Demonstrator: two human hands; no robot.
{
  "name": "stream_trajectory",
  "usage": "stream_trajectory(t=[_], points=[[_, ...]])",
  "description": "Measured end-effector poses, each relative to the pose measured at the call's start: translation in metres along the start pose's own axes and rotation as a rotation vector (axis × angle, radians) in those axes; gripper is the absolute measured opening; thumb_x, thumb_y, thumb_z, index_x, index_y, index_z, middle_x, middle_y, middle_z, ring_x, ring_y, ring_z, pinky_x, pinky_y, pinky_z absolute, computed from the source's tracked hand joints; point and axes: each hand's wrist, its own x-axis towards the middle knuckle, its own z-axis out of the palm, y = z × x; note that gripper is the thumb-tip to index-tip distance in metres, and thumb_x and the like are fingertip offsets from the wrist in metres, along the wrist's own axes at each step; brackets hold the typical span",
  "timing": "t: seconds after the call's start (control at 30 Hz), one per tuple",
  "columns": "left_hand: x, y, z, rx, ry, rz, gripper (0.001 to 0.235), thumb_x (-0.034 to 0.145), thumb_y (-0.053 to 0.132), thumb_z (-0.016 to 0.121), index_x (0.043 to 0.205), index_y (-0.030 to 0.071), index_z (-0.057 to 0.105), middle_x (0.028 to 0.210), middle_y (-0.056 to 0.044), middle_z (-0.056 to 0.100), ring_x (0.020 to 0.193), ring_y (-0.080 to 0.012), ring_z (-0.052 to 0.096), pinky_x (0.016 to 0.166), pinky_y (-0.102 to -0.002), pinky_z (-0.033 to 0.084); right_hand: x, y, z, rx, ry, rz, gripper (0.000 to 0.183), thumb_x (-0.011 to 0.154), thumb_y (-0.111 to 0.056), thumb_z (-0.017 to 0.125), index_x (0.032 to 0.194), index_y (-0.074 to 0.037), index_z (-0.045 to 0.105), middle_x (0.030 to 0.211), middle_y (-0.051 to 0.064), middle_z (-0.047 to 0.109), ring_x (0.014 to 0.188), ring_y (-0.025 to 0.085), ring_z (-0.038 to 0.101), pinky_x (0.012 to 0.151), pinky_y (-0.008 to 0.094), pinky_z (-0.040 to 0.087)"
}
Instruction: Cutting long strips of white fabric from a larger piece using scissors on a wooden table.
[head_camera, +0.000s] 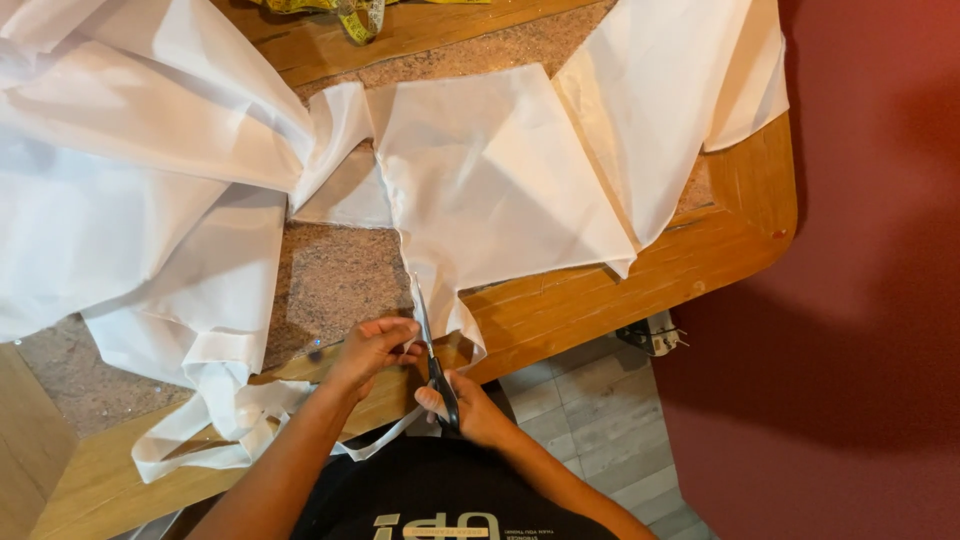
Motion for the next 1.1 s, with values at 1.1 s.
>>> stream_trajectory(t=[1.1], points=[[-0.007,0.001,-0.003,0.039,-0.016,-0.002,0.027,0.088,0.01,0.072,0.111,-0.004,0.074,0.089,-0.016,0.073,0.075,-0.0202,0.068,0.067,-0.027,0.055,0.002,-0.002,0.003,0.008,-0.019,-0.096,0.037,0.096,-0.05,0.057,0.084,-0.014,0.055,0.071,0.003,0.062,0.066,0.014,0.063,0.066,0.027,0.051]])
